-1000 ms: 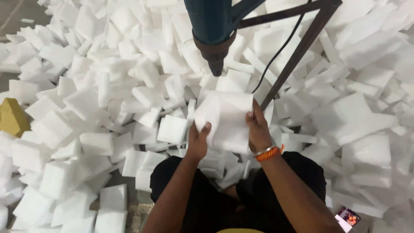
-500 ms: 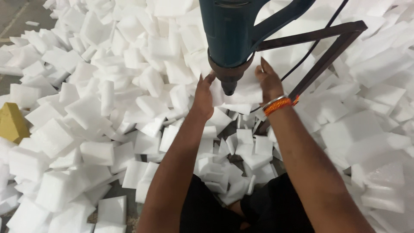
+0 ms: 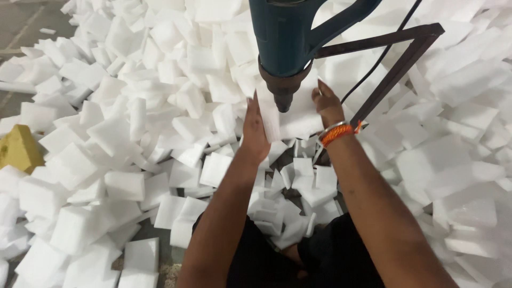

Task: The person sits on the floor surrounded by white foam blocks. They pick up individual blocks, hold them under a heat gun to soften the surface, and then place them back into the pile.

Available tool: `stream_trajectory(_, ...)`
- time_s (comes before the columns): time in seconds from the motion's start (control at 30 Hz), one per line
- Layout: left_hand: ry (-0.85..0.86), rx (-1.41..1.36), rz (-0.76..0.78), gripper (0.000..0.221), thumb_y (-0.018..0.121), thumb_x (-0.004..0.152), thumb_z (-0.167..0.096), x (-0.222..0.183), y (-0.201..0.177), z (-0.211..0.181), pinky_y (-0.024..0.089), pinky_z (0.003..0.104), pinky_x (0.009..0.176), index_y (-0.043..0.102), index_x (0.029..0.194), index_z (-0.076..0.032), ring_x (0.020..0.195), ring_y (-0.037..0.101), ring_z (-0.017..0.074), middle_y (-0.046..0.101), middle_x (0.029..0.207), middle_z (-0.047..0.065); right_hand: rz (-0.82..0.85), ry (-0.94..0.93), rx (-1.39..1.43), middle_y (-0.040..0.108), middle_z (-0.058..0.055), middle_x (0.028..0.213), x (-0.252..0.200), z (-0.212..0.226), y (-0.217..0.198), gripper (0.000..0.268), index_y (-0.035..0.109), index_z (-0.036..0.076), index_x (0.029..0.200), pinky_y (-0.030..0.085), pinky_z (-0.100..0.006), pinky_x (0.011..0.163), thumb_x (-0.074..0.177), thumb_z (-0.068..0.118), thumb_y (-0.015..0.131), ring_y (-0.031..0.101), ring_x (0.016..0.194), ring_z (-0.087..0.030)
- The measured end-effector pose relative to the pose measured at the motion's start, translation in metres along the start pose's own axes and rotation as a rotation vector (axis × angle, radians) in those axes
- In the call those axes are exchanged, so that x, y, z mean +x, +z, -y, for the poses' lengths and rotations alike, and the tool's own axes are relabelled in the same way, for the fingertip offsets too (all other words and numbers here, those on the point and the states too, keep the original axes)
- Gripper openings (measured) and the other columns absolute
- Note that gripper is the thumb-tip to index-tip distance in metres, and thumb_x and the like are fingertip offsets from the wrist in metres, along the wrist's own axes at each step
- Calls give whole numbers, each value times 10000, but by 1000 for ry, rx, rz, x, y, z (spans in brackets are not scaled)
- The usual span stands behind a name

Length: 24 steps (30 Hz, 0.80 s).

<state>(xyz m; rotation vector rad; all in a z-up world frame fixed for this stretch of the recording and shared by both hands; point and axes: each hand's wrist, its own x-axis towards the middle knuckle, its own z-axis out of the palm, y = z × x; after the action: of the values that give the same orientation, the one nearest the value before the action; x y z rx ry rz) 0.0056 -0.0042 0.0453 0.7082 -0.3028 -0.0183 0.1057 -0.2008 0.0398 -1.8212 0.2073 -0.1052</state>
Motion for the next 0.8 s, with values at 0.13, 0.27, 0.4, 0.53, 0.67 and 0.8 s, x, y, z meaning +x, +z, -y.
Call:
stream_trajectory(0.13, -63, -21, -49, 723, 253, 1074, -569, -55, 11, -1, 331, 453, 1209, 230, 1628, -105, 1460, 400, 285, 367, 1618, 115, 53, 49, 56, 719, -149, 1140, -24, -67, 17, 491, 581, 146, 1480, 498, -306, 801, 994, 205, 558, 601, 877, -194)
stream_trajectory(0.27, -146, 17, -77, 767, 344, 1074, -569, -120, 8, 10, 377, 456, 1193, 271, 1609, -24, 1440, 437, 317, 426, 1580, 161, -4, -574, -277, 666, -153, 1299, -78, -118, 19, 362, 589, 31, 1428, 499, -288, 968, 1116, 211, 548, 616, 1086, -153)
stream_trajectory(0.4, -312, 308, -356, 842, 559, 903, -499, -184, 8, 20, 461, 481, 1098, 194, 1556, -113, 1356, 500, 341, 453, 1495, 148, 227, -180, 180, 657, -121, 1296, -163, -123, -1, 489, 486, 26, 1493, 490, -314, 978, 1043, 210, 544, 608, 1112, -177)
stream_trajectory(0.53, -208, 820, -306, 883, 729, 843, -349, -233, 16, 13, 461, 444, 1062, 299, 1531, 0, 1307, 542, 333, 535, 1430, 212, 360, -166, 475, 604, -118, 1402, -243, -96, -26, 581, 382, 28, 1566, 467, -346, 1054, 1046, 239, 533, 582, 1239, -197)
stream_trajectory(0.67, -131, 1025, -322, 729, 793, 828, -268, -285, 11, -3, 547, 414, 971, 473, 1400, 51, 1165, 665, 311, 672, 1277, 214, 419, -279, 296, 518, -78, 1489, -294, -82, -41, 614, 313, 36, 1582, 436, -350, 1096, 1060, 268, 537, 524, 1336, -184)
stream_trajectory(0.8, -130, 1170, -662, 676, 795, 847, -243, -333, -35, -47, 582, 413, 881, 522, 1365, 95, 1051, 705, 292, 702, 1205, 230, 591, -295, 361, 600, -72, 1313, -304, -91, -44, 680, 316, 64, 1593, 494, -355, 1043, 1021, 314, 586, 574, 1222, -169)
